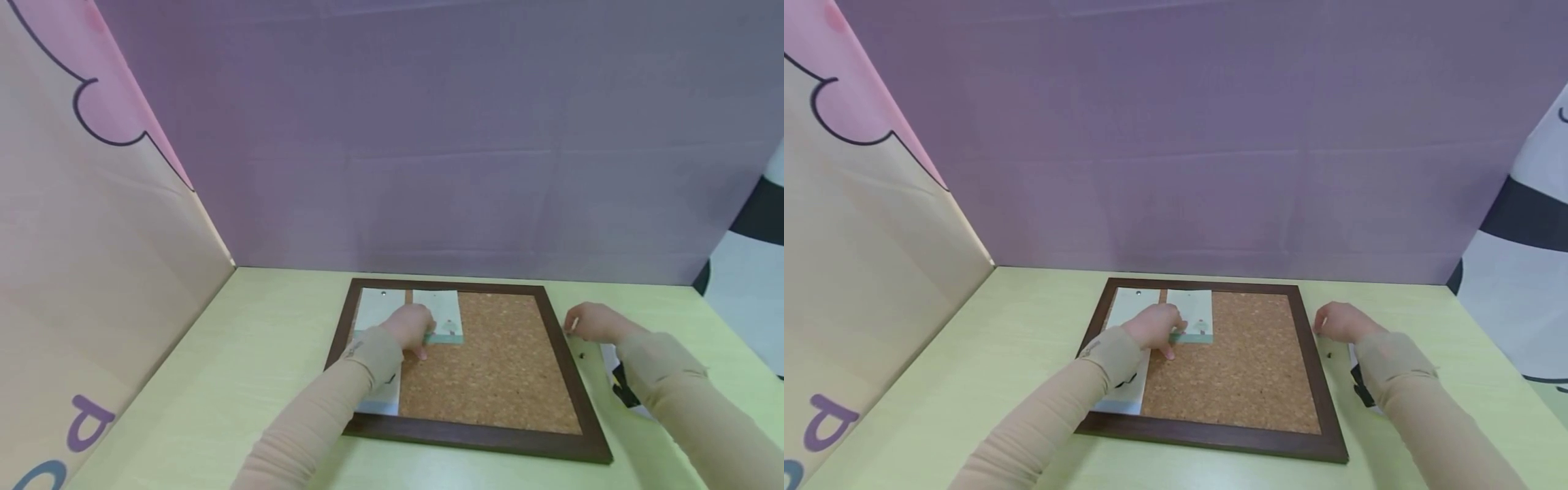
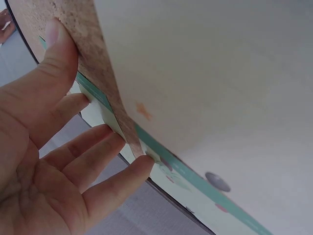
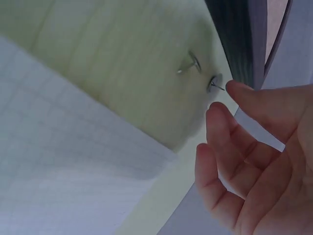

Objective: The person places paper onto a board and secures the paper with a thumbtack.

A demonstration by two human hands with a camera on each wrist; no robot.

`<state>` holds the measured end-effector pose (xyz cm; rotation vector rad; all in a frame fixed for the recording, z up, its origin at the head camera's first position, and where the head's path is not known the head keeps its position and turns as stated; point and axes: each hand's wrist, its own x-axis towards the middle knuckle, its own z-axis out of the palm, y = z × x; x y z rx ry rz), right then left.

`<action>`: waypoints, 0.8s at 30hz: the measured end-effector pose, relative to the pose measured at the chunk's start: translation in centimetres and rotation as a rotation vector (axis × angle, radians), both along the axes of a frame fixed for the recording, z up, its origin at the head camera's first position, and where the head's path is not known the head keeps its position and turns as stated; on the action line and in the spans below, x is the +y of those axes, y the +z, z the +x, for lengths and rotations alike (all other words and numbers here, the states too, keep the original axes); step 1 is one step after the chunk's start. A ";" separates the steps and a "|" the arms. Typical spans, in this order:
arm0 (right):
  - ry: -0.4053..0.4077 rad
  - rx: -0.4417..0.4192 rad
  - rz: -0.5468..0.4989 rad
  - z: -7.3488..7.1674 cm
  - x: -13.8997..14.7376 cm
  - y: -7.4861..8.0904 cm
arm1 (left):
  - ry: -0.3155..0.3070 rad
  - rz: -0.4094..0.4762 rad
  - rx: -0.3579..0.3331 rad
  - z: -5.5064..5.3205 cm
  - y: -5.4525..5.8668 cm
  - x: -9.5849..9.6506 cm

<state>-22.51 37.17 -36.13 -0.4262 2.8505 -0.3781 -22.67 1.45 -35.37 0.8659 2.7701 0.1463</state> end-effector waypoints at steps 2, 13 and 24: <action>-0.006 0.004 0.026 0.3 -0.4 0.3 | 0.004 0.008 -0.009 0.0 0.0 0.0; -0.021 0.017 0.039 1.2 -1.5 1.0 | 0.008 0.018 -0.017 0.2 -0.1 -0.1; -0.021 0.075 0.038 0.8 -1.1 0.2 | 0.011 0.018 -0.016 -0.1 -0.2 0.0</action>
